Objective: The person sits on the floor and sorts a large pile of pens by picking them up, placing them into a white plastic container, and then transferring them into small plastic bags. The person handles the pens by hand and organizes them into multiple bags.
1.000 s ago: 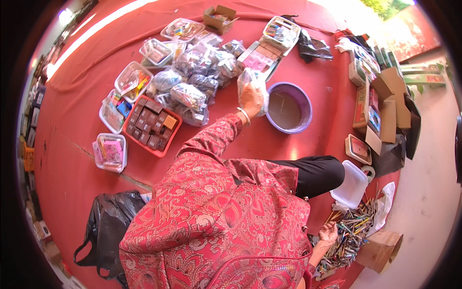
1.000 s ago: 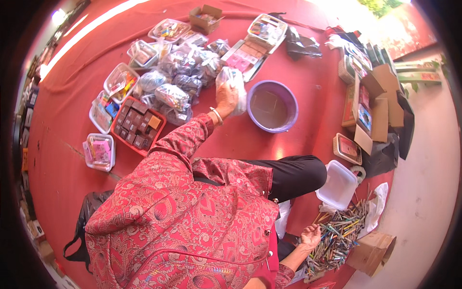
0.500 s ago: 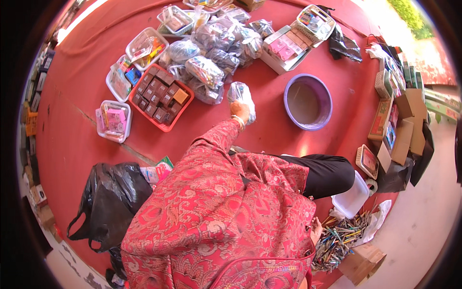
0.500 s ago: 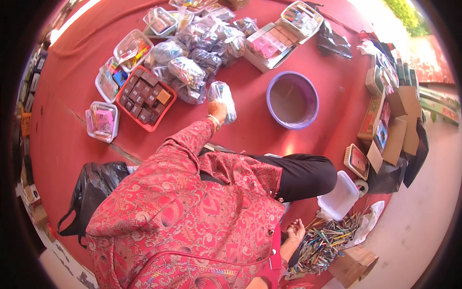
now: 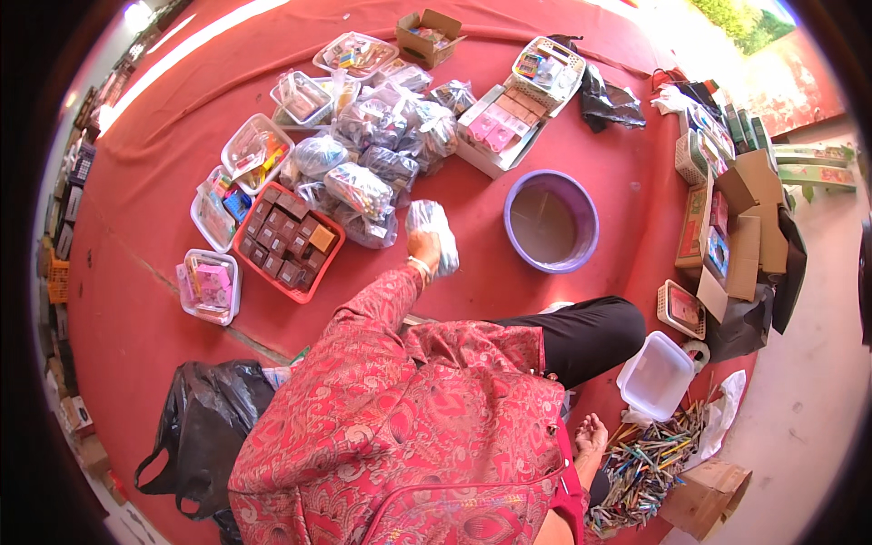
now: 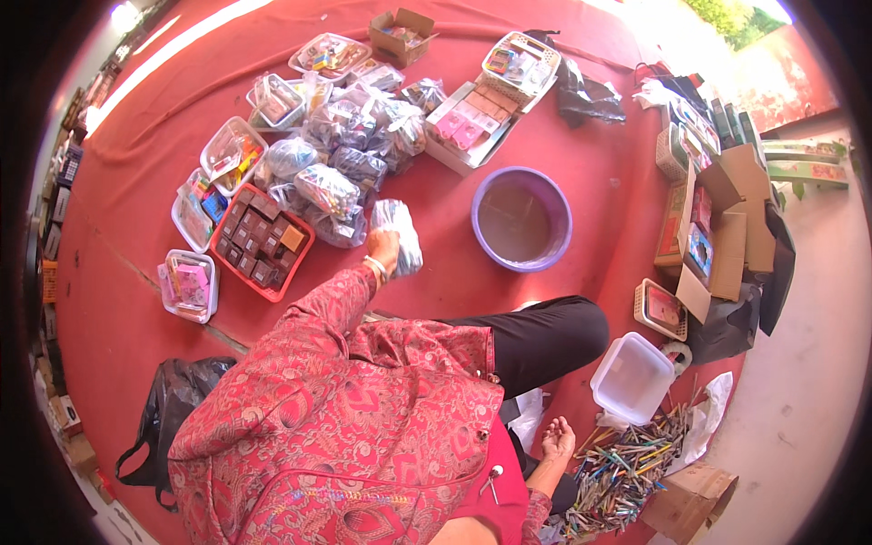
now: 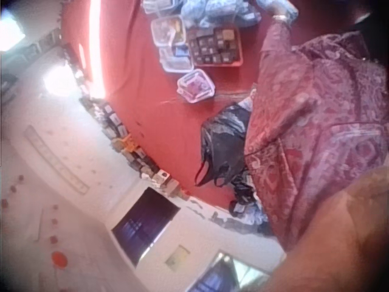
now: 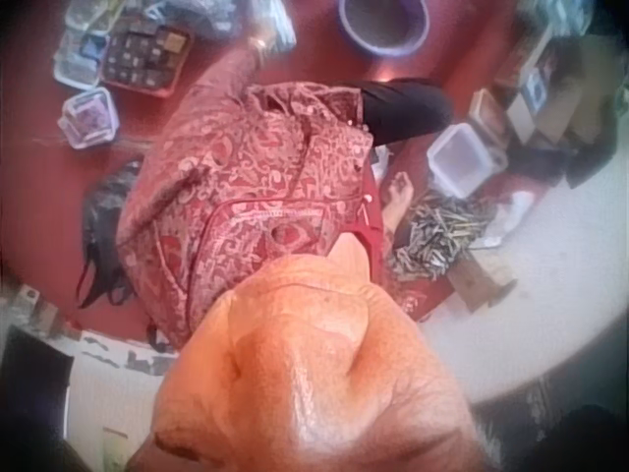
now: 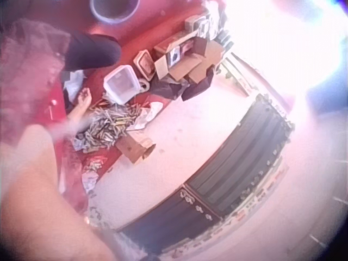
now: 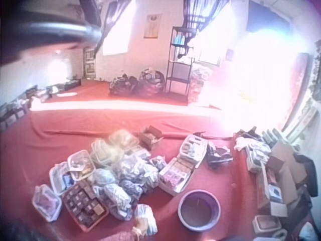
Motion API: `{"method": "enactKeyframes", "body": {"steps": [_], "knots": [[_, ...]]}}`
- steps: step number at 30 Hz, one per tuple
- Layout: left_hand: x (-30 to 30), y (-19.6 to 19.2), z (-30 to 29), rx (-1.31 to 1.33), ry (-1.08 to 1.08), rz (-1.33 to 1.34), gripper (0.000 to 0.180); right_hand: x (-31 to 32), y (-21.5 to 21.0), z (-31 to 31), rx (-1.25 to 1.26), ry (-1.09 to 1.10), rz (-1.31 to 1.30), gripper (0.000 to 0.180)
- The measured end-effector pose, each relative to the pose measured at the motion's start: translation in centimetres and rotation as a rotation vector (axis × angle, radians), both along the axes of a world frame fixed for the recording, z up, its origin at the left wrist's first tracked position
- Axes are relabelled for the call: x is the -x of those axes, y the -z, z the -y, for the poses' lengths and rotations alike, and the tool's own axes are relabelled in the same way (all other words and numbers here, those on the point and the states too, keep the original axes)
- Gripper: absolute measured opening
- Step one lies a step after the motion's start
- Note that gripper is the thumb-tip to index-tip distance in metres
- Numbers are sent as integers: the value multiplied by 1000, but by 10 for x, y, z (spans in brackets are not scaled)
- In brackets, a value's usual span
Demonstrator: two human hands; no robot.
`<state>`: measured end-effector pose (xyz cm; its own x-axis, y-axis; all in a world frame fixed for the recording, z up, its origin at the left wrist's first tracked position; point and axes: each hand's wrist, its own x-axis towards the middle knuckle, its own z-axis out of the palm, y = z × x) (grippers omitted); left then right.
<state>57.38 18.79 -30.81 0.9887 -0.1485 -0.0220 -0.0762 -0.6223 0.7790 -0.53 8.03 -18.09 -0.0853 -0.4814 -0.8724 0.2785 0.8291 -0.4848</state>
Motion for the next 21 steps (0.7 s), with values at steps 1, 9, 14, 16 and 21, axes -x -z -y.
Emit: {"method": "enactKeyframes", "body": {"steps": [1, 9, 14, 16, 21], "knots": [[-11, -10, 1, 80, -45, -71, 31, -6, -4, 0, -6, 4, -3, 12], [-65, -86, 7, 284, -352, -337, 28, -25, -15, -1, 41, 0, 15, 9], [-81, -93, -4, 294, -416, -388, 33, -33, -11, -2, 58, -33, -41, 12], [-85, -102, -5, 303, -375, -432, 32, -34, -14, -4, 54, -28, -40, 13], [-111, -101, 0, 426, -374, -559, 21, -28, -16, -7, 25, 4, -111, 14]]}}
